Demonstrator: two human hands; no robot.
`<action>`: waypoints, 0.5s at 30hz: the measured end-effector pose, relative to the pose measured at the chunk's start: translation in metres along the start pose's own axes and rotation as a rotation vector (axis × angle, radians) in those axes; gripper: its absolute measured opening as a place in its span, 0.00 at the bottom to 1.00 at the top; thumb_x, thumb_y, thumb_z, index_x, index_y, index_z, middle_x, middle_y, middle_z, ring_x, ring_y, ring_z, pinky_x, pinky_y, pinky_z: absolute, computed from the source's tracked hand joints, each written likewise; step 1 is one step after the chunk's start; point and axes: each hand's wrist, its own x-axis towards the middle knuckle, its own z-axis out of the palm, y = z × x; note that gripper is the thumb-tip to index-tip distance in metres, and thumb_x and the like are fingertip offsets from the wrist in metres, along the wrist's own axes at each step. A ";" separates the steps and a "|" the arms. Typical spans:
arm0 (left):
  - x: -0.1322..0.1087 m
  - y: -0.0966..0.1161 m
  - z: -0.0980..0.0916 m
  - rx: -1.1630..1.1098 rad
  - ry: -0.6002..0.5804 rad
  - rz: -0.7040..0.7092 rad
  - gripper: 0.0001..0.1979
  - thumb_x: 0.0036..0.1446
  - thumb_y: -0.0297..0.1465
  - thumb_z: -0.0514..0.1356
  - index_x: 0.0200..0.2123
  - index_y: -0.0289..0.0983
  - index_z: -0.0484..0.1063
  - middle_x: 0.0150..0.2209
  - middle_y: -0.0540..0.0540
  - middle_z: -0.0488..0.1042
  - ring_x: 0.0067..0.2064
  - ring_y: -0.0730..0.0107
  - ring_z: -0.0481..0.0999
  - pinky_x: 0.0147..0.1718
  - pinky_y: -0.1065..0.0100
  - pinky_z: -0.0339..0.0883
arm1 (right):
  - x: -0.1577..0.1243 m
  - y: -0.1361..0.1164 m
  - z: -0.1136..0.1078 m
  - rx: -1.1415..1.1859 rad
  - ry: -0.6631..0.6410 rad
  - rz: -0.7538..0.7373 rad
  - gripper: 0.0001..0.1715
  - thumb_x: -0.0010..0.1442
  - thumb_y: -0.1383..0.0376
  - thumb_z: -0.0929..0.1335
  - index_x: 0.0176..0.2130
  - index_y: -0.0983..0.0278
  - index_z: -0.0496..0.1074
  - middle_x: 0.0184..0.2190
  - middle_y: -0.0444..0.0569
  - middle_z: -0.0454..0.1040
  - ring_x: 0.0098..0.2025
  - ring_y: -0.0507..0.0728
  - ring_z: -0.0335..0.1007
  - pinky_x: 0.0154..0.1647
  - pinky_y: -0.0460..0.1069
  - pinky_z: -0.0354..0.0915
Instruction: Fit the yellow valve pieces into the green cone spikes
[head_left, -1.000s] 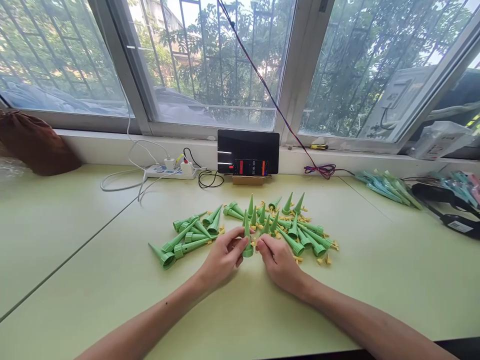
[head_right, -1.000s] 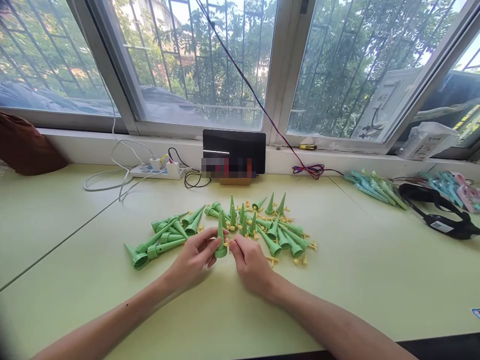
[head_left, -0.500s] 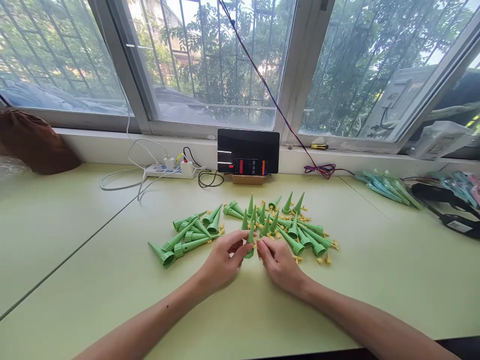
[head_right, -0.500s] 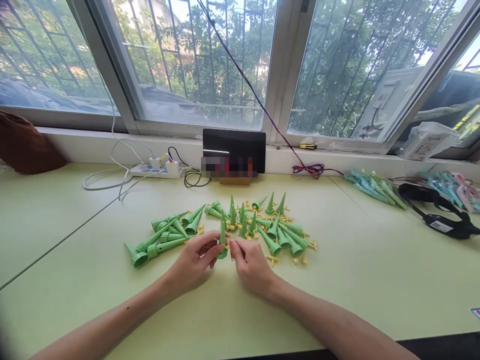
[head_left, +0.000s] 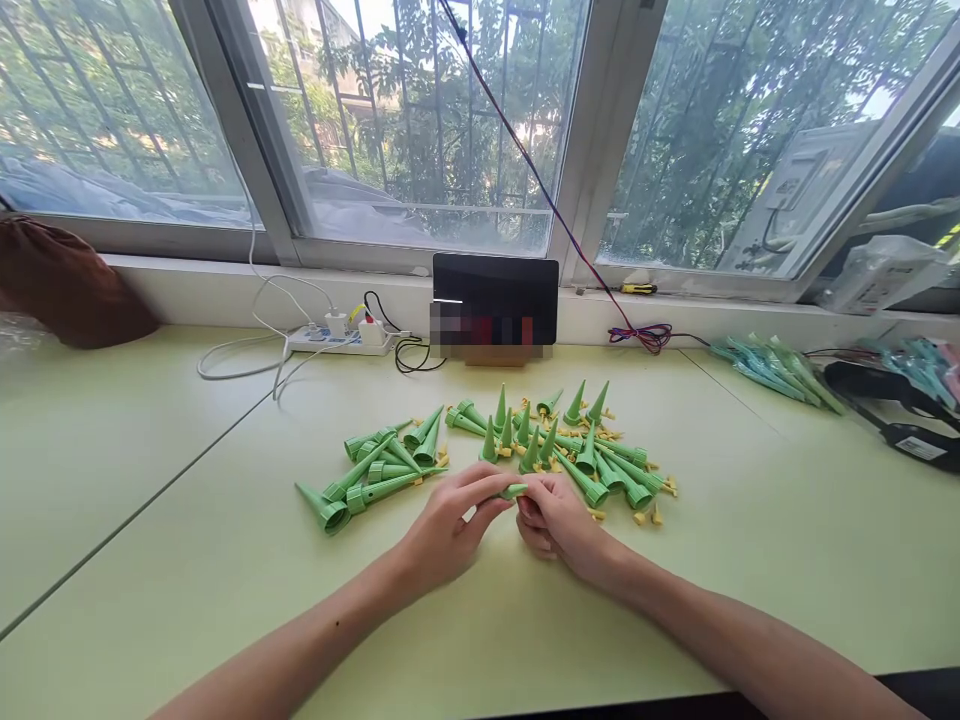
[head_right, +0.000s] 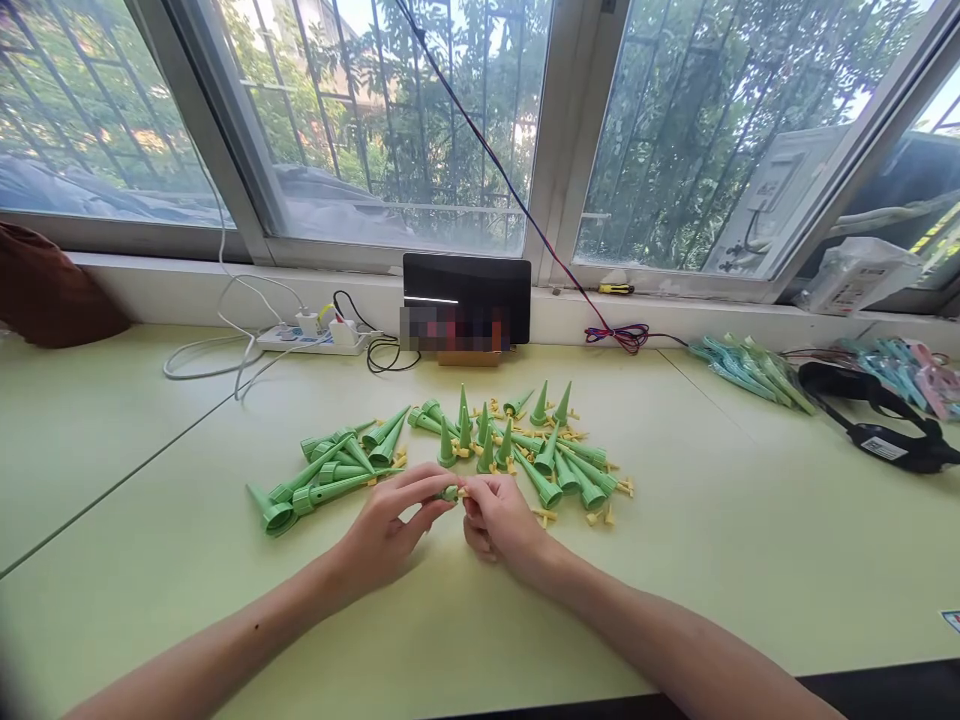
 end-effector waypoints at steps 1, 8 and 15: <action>0.000 0.001 0.000 0.003 0.007 -0.039 0.12 0.67 0.30 0.55 0.50 0.41 0.76 0.41 0.43 0.75 0.40 0.67 0.73 0.41 0.68 0.67 | 0.000 0.001 0.000 -0.019 0.002 -0.034 0.22 0.62 0.57 0.63 0.20 0.61 0.55 0.12 0.33 0.47 0.11 0.46 0.48 0.11 0.42 0.44; 0.002 0.004 0.004 -0.098 0.050 -0.247 0.10 0.65 0.35 0.57 0.38 0.36 0.76 0.28 0.49 0.68 0.27 0.75 0.66 0.26 0.72 0.61 | 0.000 0.005 -0.001 -0.195 0.039 -0.149 0.28 0.65 0.47 0.63 0.23 0.62 0.58 0.14 0.34 0.50 0.12 0.46 0.53 0.13 0.43 0.46; 0.003 0.002 0.005 -0.442 0.025 -0.428 0.15 0.62 0.42 0.60 0.40 0.35 0.70 0.19 0.55 0.62 0.19 0.77 0.63 0.20 0.73 0.59 | -0.003 0.006 -0.004 -0.498 0.096 -0.315 0.26 0.70 0.51 0.59 0.25 0.62 0.60 0.16 0.39 0.57 0.18 0.49 0.53 0.21 0.46 0.53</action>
